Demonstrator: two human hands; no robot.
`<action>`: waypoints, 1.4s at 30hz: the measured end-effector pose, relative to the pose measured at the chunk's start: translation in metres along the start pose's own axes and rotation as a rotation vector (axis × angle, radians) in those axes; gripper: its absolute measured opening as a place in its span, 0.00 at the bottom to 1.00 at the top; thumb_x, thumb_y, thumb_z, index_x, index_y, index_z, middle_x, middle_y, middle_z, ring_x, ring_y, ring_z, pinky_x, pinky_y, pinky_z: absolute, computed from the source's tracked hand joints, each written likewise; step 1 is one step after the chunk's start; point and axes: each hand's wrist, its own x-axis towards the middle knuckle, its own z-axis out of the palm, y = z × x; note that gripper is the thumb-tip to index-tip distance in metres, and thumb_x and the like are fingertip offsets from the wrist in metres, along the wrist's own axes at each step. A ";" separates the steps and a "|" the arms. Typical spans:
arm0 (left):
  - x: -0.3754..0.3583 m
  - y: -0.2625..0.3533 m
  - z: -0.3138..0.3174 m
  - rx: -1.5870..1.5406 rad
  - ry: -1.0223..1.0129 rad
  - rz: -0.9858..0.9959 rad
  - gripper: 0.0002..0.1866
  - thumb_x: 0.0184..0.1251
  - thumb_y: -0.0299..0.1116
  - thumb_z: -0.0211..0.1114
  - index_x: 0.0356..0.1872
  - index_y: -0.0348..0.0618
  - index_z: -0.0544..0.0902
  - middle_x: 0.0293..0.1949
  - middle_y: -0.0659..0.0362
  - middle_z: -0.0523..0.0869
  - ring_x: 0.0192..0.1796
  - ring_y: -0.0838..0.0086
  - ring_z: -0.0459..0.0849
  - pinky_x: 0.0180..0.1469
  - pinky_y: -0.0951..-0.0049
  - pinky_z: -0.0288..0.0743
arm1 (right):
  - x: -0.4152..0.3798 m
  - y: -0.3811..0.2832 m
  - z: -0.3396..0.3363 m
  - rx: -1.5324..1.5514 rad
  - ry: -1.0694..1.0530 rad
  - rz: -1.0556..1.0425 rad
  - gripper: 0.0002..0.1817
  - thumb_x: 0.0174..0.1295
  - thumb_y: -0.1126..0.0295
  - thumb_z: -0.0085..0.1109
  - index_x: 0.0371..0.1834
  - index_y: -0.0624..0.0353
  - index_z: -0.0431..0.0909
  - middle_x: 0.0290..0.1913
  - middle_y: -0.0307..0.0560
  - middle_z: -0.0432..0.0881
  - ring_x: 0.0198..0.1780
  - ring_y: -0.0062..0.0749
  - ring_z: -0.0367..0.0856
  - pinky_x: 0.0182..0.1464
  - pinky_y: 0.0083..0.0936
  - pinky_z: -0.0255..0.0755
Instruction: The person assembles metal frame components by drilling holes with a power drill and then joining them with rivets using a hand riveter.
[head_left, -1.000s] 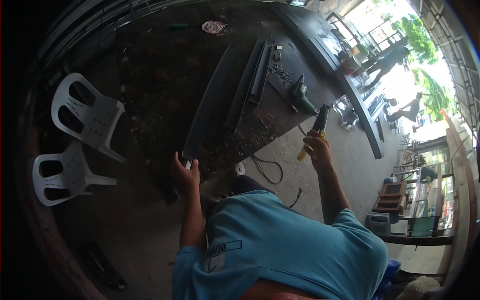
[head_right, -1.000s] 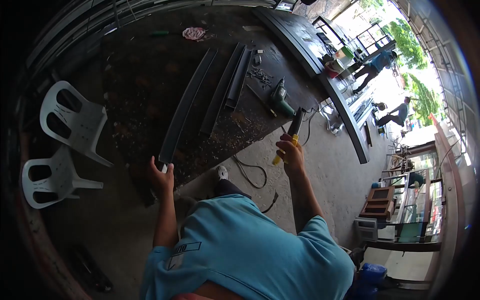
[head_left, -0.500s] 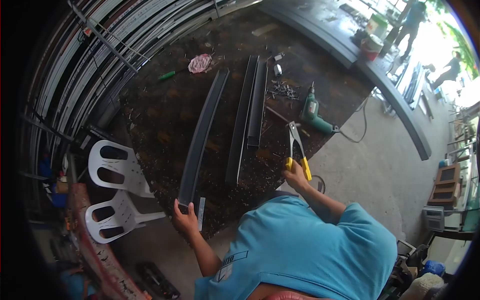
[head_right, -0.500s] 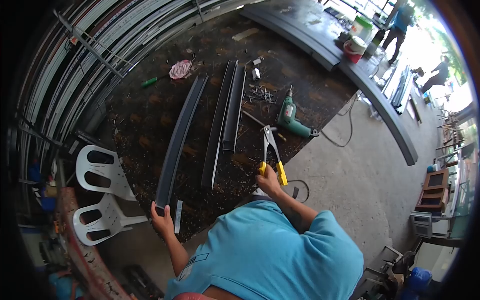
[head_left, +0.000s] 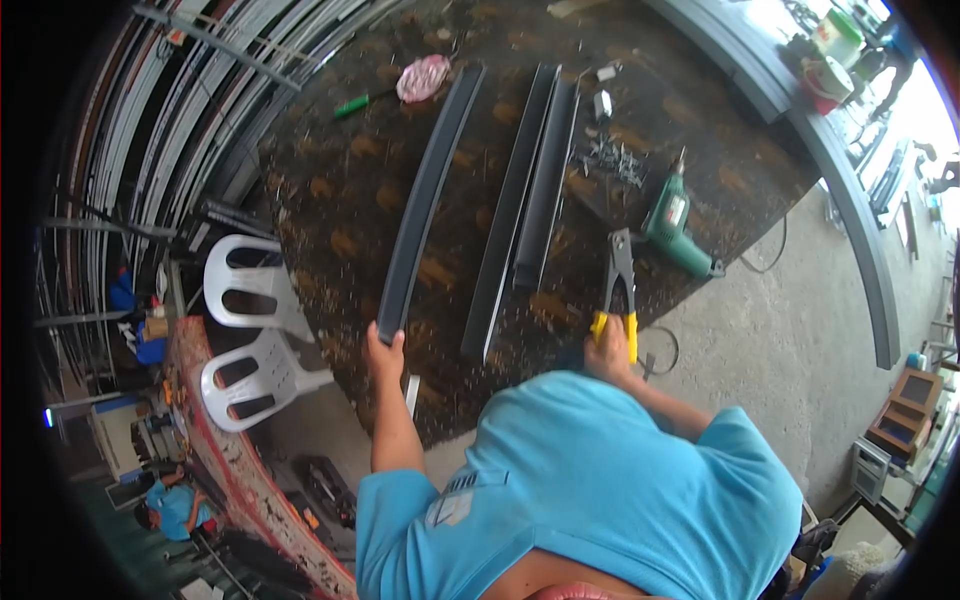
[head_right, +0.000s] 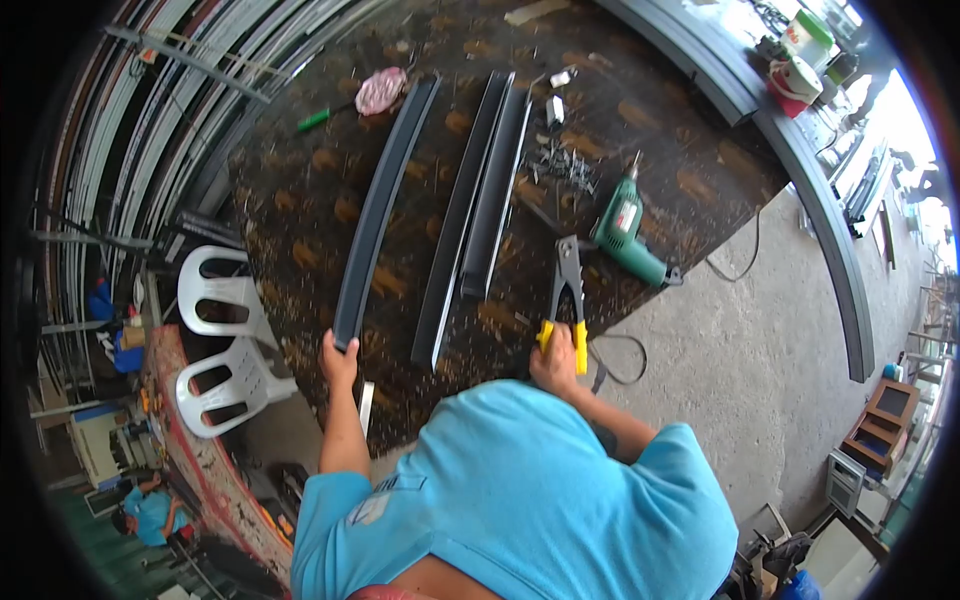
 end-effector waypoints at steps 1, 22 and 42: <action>0.000 0.004 0.002 -0.007 -0.008 -0.059 0.36 0.53 0.41 0.76 0.62 0.40 0.72 0.58 0.43 0.78 0.60 0.47 0.75 0.62 0.53 0.68 | -0.003 0.002 0.004 -0.021 0.007 0.003 0.28 0.50 0.77 0.59 0.58 0.66 0.66 0.54 0.64 0.72 0.53 0.63 0.74 0.53 0.47 0.72; -0.173 -0.022 -0.019 0.233 0.245 -0.428 0.26 0.58 0.48 0.71 0.51 0.38 0.80 0.51 0.45 0.80 0.56 0.49 0.77 0.56 0.51 0.72 | 0.056 -0.014 -0.013 -0.091 -0.094 -0.084 0.25 0.52 0.79 0.54 0.57 0.65 0.69 0.55 0.62 0.73 0.52 0.61 0.77 0.52 0.44 0.75; -0.163 0.080 0.027 0.204 0.332 -0.276 0.19 0.59 0.52 0.67 0.40 0.47 0.85 0.51 0.53 0.82 0.56 0.55 0.77 0.58 0.51 0.68 | 0.078 -0.104 0.031 -0.232 -0.372 -0.881 0.20 0.50 0.72 0.61 0.51 0.52 0.81 0.52 0.47 0.77 0.55 0.41 0.73 0.54 0.36 0.68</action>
